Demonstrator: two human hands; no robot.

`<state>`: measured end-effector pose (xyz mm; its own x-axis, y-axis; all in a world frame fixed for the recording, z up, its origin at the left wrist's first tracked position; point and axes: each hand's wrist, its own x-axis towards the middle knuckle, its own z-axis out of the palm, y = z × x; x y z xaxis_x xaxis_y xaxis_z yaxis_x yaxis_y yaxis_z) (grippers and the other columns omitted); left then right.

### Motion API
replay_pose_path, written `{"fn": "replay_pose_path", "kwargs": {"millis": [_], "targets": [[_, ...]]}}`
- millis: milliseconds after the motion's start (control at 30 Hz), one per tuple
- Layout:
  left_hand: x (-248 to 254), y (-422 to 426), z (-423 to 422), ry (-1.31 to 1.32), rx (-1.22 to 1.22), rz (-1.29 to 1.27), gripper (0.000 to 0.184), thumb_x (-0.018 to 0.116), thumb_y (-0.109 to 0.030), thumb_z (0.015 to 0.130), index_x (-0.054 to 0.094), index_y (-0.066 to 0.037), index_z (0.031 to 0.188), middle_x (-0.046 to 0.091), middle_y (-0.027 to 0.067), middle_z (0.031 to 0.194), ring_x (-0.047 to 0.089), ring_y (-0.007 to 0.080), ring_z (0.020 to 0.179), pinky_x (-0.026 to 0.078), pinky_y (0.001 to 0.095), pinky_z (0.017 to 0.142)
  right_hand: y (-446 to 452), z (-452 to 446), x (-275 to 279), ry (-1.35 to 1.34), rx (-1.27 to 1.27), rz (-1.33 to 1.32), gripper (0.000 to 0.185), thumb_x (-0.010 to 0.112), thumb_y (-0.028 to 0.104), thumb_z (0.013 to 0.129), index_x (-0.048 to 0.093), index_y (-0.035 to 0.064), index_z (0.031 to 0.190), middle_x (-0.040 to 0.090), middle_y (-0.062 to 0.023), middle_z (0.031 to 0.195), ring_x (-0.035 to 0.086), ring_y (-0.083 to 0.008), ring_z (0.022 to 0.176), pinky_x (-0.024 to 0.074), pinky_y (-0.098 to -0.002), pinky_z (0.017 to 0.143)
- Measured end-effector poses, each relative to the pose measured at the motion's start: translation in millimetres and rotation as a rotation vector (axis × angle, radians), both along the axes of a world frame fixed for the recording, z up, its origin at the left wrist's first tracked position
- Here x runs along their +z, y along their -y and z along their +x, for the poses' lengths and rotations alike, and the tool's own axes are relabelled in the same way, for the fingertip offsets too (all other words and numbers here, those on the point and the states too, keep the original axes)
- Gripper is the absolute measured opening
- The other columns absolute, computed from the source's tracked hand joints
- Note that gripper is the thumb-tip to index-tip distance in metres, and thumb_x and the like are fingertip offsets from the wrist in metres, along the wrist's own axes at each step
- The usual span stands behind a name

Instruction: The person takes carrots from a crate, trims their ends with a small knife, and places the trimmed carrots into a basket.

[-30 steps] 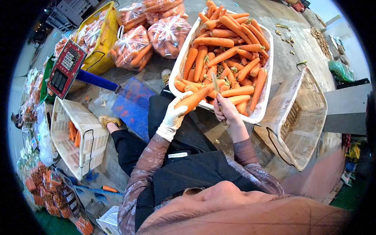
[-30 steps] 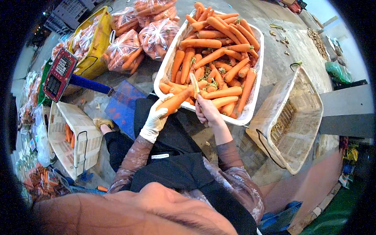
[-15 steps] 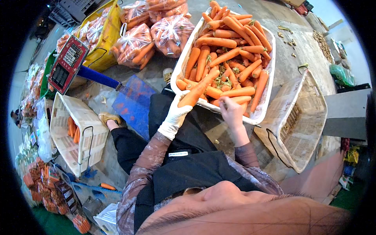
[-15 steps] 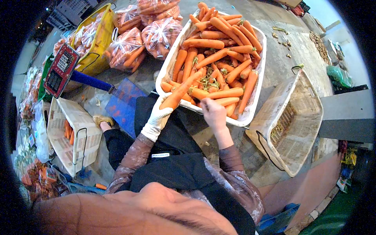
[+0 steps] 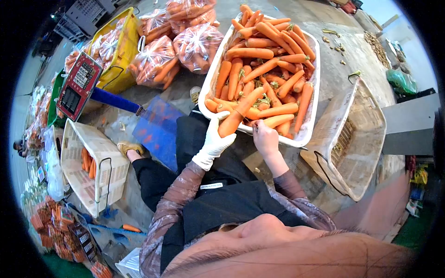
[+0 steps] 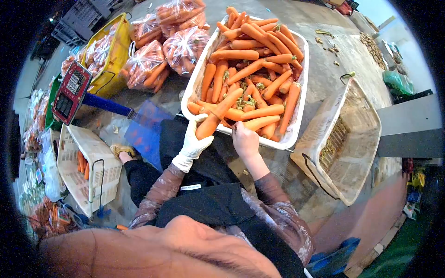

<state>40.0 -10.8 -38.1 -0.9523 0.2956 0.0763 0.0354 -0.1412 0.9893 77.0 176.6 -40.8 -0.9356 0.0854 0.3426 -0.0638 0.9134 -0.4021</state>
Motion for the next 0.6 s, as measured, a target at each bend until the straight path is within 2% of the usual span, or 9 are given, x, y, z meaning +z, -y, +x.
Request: {"fn": "replay_pose_path", "kwargs": {"millis": [100, 200, 233, 267, 333, 400, 433, 467, 600], "targets": [[10.0, -5.3, -0.3, -0.383, 0.079, -0.328, 0.061, 0.069, 0.001, 0.064, 0.043, -0.002, 0.119, 0.048, 0.0108, 0.116, 0.048, 0.0224, 0.112, 0.038, 0.0328, 0.098, 1.1, -1.7, 1.5, 0.061, -0.065, 0.014, 0.015, 0.059, 0.021, 0.086, 0.053, 0.0075, 0.082, 0.061, -0.0142, 0.060, 0.062, -0.0326, 0.054, 0.0497, -0.0431, 0.050], [12.7, -12.2, -7.9, -0.471, 0.054, -0.309, 0.060, 0.069, 0.002, 0.064, 0.043, -0.002, 0.118, 0.048, 0.0106, 0.117, 0.048, 0.0233, 0.113, 0.038, 0.0327, 0.098, -3.4, -3.3, 11.2, 0.122, -0.099, -0.024, 0.017, 0.055, 0.021, 0.088, 0.050, 0.0063, 0.081, 0.061, -0.0160, 0.061, 0.062, -0.0350, 0.055, 0.0497, -0.0453, 0.051], [16.1, -15.7, -8.2, -0.239, -0.013, -0.163, 0.061, 0.069, 0.001, 0.064, 0.043, -0.002, 0.120, 0.048, 0.0101, 0.118, 0.049, 0.0228, 0.112, 0.038, 0.0328, 0.099, -5.8, -3.6, 14.0, 0.134, -0.102, -0.013, 0.016, 0.055, 0.020, 0.087, 0.050, 0.0059, 0.082, 0.061, -0.0165, 0.061, 0.062, -0.0357, 0.056, 0.0497, -0.0460, 0.051], [23.9, -17.5, -8.7, 0.180, -0.141, 0.194, 0.064, 0.072, -0.002, 0.066, 0.043, -0.003, 0.123, 0.049, 0.0097, 0.119, 0.050, 0.0213, 0.111, 0.039, 0.0322, 0.098, -9.1, -4.3, 17.1, 0.145, -0.104, -0.002, 0.016, 0.055, 0.019, 0.087, 0.050, 0.0056, 0.083, 0.061, -0.0169, 0.062, 0.062, -0.0364, 0.056, 0.0497, -0.0468, 0.052], [22.7, -25.5, -9.5, 0.347, -0.245, 0.440, 0.066, 0.074, -0.008, 0.069, 0.042, -0.003, 0.125, 0.048, 0.0090, 0.121, 0.050, 0.0183, 0.109, 0.042, 0.0300, 0.095, -18.0, -5.3, 24.7, 0.138, -0.114, 0.001, 0.016, 0.057, 0.019, 0.086, 0.051, 0.0049, 0.082, 0.061, -0.0172, 0.062, 0.062, -0.0362, 0.057, 0.0497, -0.0463, 0.053], [25.5, -30.8, -10.3, 0.271, -0.244, 0.354, 0.066, 0.075, -0.008, 0.069, 0.042, -0.003, 0.125, 0.048, 0.0090, 0.121, 0.050, 0.0185, 0.110, 0.042, 0.0299, 0.095, -27.5, -4.1, 33.4, 0.127, -0.126, 0.001, 0.016, 0.058, 0.019, 0.085, 0.053, 0.0042, 0.081, 0.061, -0.0174, 0.063, 0.062, -0.0361, 0.058, 0.0497, -0.0457, 0.053], [29.1, -33.3, -10.6, 0.196, -0.226, 0.273, 0.066, 0.076, -0.008, 0.069, 0.042, -0.002, 0.125, 0.048, 0.0091, 0.121, 0.050, 0.0186, 0.111, 0.043, 0.0299, 0.095, -33.4, -2.8, 38.4, 0.066, -0.068, -0.133, 0.016, 0.061, 0.018, 0.083, 0.055, 0.0036, 0.079, 0.062, -0.0176, 0.063, 0.063, -0.0356, 0.060, 0.0494, -0.0449, 0.054], [32.3, -37.7, -10.1, 0.188, -0.232, 0.272, 0.066, 0.076, -0.008, 0.069, 0.042, -0.002, 0.125, 0.048, 0.0091, 0.121, 0.050, 0.0186, 0.111, 0.043, 0.0299, 0.095, -39.4, -2.1, 41.9, 0.004, -0.003, -0.265, 0.016, 0.063, 0.017, 0.081, 0.057, 0.0029, 0.077, 0.062, -0.0177, 0.064, 0.063, -0.0350, 0.061, 0.0491, -0.0440, 0.054], [47.9, -46.0, 0.9, 0.231, -0.253, 0.377, 0.070, 0.074, -0.009, 0.071, 0.040, -0.001, 0.131, 0.049, 0.0102, 0.124, 0.049, 0.0206, 0.115, 0.043, 0.0311, 0.097, -37.8, 7.5, 51.0, -0.126, -0.128, -0.390, 0.012, 0.066, 0.014, 0.077, 0.060, 0.0034, 0.075, 0.062, -0.0170, 0.066, 0.064, -0.0317, 0.063, 0.0489, -0.0399, 0.054]]}}
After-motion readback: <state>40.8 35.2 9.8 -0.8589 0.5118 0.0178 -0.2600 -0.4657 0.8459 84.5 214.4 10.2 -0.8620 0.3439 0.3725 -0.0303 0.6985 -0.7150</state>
